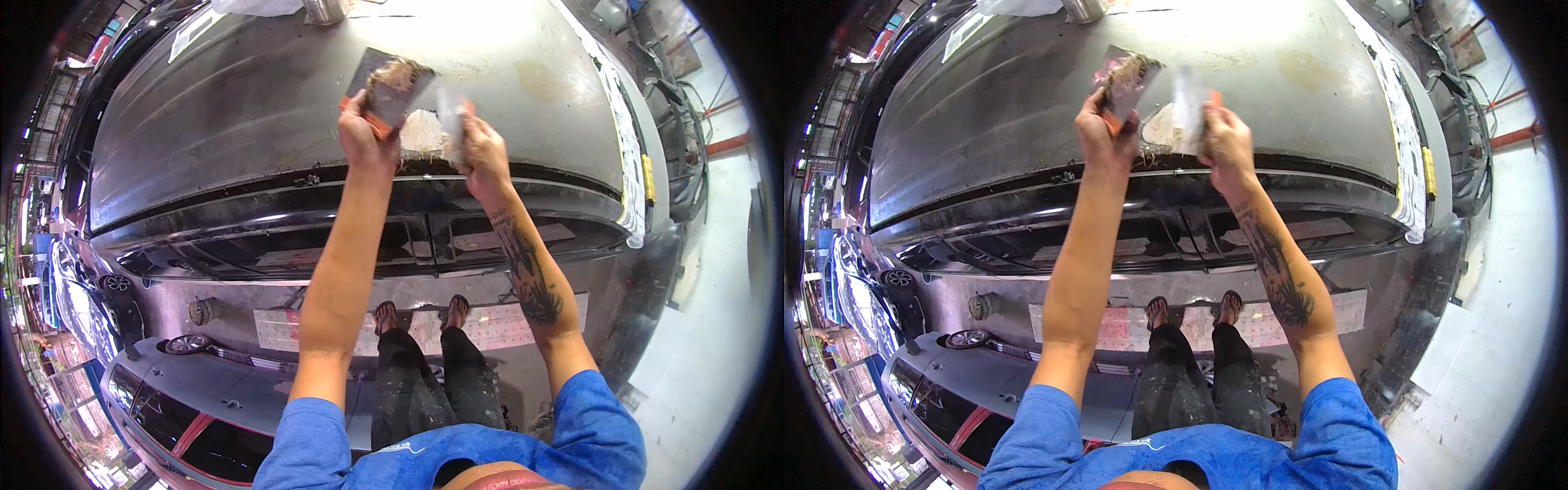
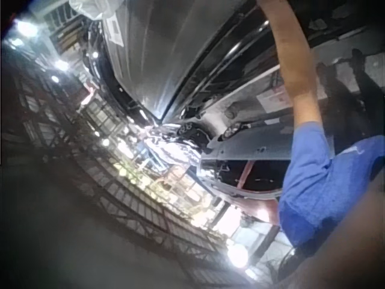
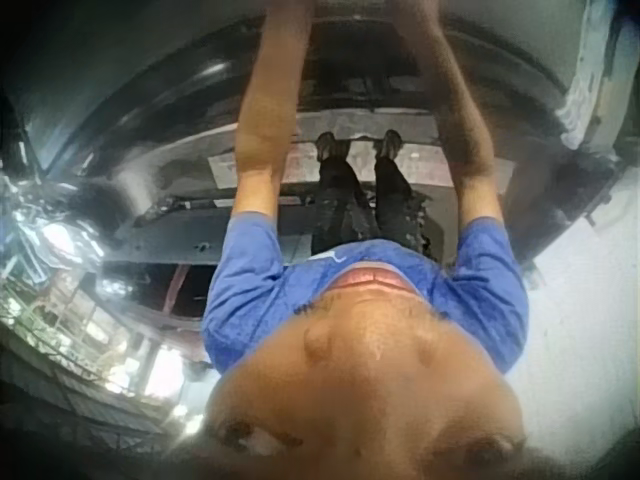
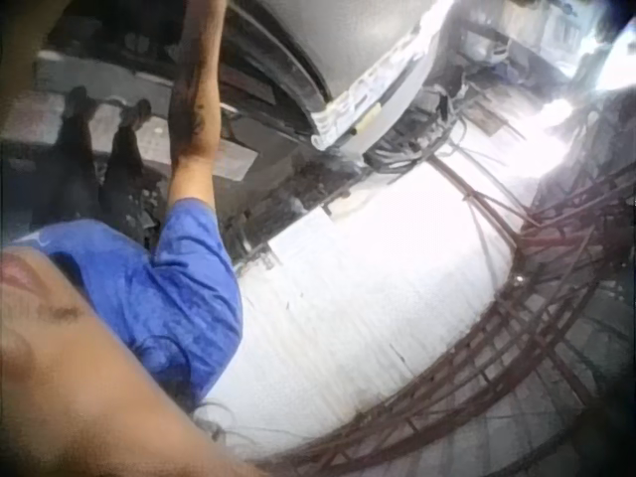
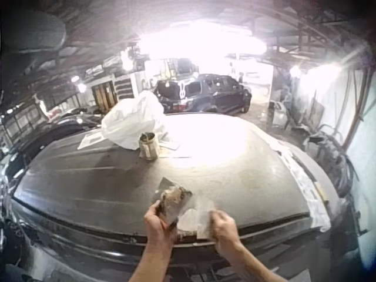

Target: The person applies body filler to a car hood using a putty knife and a brush, smoothing the material across the surface. The person scrapes excess filler and spreads it evenly over the hood.

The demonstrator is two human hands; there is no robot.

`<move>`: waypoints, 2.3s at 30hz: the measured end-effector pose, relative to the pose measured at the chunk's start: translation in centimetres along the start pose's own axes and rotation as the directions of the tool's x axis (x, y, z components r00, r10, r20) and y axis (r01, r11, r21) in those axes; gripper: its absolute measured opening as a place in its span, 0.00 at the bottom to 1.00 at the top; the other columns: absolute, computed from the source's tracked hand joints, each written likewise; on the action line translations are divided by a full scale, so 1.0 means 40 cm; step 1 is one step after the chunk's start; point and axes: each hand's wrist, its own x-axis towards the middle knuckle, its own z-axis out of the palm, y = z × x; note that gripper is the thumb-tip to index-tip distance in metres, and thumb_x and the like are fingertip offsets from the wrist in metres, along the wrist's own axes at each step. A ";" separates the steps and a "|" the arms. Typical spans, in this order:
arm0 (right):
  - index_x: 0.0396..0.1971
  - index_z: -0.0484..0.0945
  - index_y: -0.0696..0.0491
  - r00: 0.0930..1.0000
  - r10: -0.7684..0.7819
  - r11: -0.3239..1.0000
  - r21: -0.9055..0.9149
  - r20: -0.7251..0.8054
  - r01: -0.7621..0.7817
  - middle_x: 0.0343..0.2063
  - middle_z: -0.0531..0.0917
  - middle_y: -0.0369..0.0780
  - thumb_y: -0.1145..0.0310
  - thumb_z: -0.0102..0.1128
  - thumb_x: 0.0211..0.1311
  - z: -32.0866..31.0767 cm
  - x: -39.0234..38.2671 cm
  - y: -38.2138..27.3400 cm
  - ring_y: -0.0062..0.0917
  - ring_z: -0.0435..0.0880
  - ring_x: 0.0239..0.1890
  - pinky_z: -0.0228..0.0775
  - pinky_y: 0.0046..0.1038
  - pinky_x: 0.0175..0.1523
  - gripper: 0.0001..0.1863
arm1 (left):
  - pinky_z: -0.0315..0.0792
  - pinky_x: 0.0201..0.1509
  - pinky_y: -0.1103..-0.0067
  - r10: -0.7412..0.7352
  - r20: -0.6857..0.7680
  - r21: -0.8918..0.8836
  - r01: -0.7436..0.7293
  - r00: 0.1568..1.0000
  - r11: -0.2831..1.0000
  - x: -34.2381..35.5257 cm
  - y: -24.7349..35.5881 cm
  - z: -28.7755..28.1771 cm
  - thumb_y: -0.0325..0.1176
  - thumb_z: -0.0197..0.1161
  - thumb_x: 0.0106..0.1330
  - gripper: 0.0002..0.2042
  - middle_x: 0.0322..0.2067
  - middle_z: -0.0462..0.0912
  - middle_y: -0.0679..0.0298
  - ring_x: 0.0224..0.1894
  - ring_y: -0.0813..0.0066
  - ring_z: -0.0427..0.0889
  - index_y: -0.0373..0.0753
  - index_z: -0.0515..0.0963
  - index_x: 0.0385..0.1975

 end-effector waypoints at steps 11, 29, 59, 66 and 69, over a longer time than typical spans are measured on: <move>0.57 0.65 0.63 0.550 -0.763 0.629 -0.582 -0.339 0.515 0.43 0.78 0.47 0.58 0.58 0.67 -0.135 0.034 0.155 0.29 0.79 0.42 0.70 0.29 0.49 0.28 | 0.85 0.38 0.52 0.366 -0.184 0.156 -0.340 0.912 0.927 0.452 0.372 0.149 0.37 0.38 0.76 0.15 0.42 0.77 0.45 0.38 0.48 0.83 0.31 0.62 0.51; 0.60 0.60 0.62 0.537 -0.776 0.596 -0.661 -0.330 0.456 0.47 0.78 0.49 0.61 0.55 0.69 -0.132 0.033 0.197 0.32 0.79 0.48 0.69 0.29 0.52 0.28 | 0.84 0.33 0.55 0.605 -0.065 0.329 -0.556 0.793 0.764 0.886 0.634 0.316 0.27 0.45 0.69 0.15 0.40 0.78 0.45 0.32 0.49 0.83 0.33 0.63 0.54; 0.54 0.66 0.60 0.496 -0.814 0.535 -0.724 -0.304 0.435 0.35 0.80 0.43 0.68 0.56 0.65 -0.116 0.030 0.182 0.27 0.80 0.35 0.71 0.26 0.43 0.21 | 0.85 0.41 0.55 0.574 -0.161 0.251 -0.529 0.803 0.810 0.946 0.710 0.152 0.21 0.62 0.61 0.14 0.40 0.78 0.50 0.38 0.52 0.83 0.31 0.69 0.44; 0.52 0.67 0.60 0.482 -0.790 0.601 -0.635 -0.380 0.485 0.34 0.80 0.42 0.65 0.58 0.65 -0.119 0.041 0.183 0.26 0.79 0.34 0.71 0.26 0.43 0.20 | 0.83 0.43 0.66 0.243 0.185 0.334 -0.294 0.952 0.896 0.502 0.498 0.064 0.25 0.54 0.63 0.16 0.36 0.84 0.50 0.36 0.55 0.86 0.32 0.69 0.51; 0.49 0.68 0.60 0.501 -0.718 0.693 -0.562 -0.482 0.452 0.34 0.79 0.41 0.63 0.57 0.67 -0.114 0.041 0.152 0.24 0.78 0.35 0.70 0.26 0.44 0.19 | 0.85 0.42 0.61 0.231 0.136 0.244 -0.259 0.963 0.935 0.232 0.367 0.034 0.18 0.54 0.60 0.21 0.41 0.80 0.56 0.35 0.55 0.86 0.37 0.68 0.54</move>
